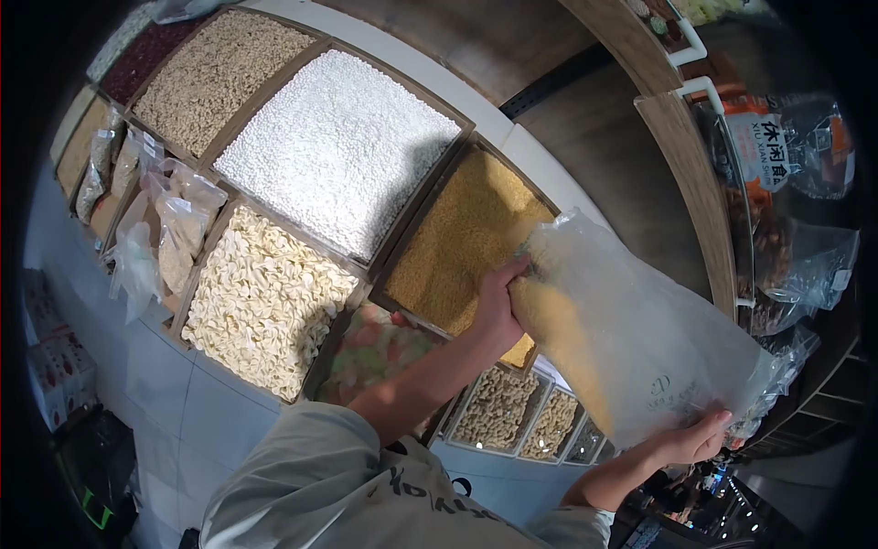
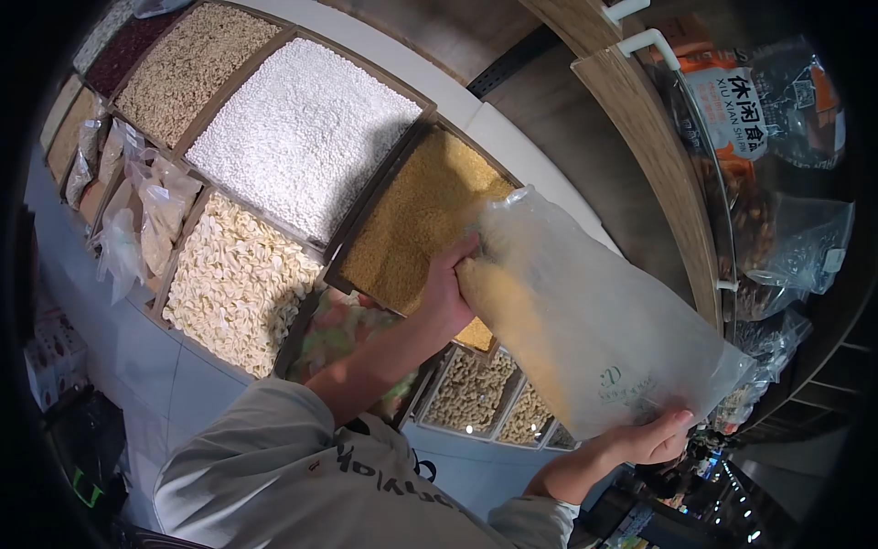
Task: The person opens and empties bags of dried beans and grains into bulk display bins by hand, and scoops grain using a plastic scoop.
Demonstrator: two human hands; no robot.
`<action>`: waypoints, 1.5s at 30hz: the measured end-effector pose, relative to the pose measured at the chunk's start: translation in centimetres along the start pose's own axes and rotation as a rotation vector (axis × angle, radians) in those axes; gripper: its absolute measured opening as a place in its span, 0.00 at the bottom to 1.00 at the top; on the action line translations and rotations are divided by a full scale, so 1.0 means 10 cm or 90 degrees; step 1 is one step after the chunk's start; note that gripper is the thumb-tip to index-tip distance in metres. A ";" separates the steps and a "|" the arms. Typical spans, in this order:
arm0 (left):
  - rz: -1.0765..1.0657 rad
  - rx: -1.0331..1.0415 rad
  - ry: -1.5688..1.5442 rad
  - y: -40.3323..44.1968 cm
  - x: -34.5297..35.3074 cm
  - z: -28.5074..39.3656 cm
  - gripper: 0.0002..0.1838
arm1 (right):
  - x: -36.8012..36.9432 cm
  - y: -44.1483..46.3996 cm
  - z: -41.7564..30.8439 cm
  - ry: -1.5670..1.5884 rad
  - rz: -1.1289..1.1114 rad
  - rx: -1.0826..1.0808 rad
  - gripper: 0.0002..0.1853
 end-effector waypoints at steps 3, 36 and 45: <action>-0.021 0.017 0.037 0.02 -0.14 -0.05 0.21 | -0.07 0.04 0.06 0.021 -0.013 0.014 0.23; 0.024 0.038 0.027 -0.26 -0.26 -0.05 0.21 | -0.13 -0.05 -0.11 0.019 0.053 0.028 0.27; 0.048 0.030 0.022 -0.25 -0.30 -0.08 0.19 | -0.17 -0.03 -0.15 0.002 0.042 0.026 0.27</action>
Point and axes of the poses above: each hand's wrist, its own y-axis towards the middle knuckle, its own x-axis out of the palm, z = x × y, the point moved 7 cm from there along y, towards the middle knuckle, and after that the axes turned 12 degrees about z, right-handed, at the moved point
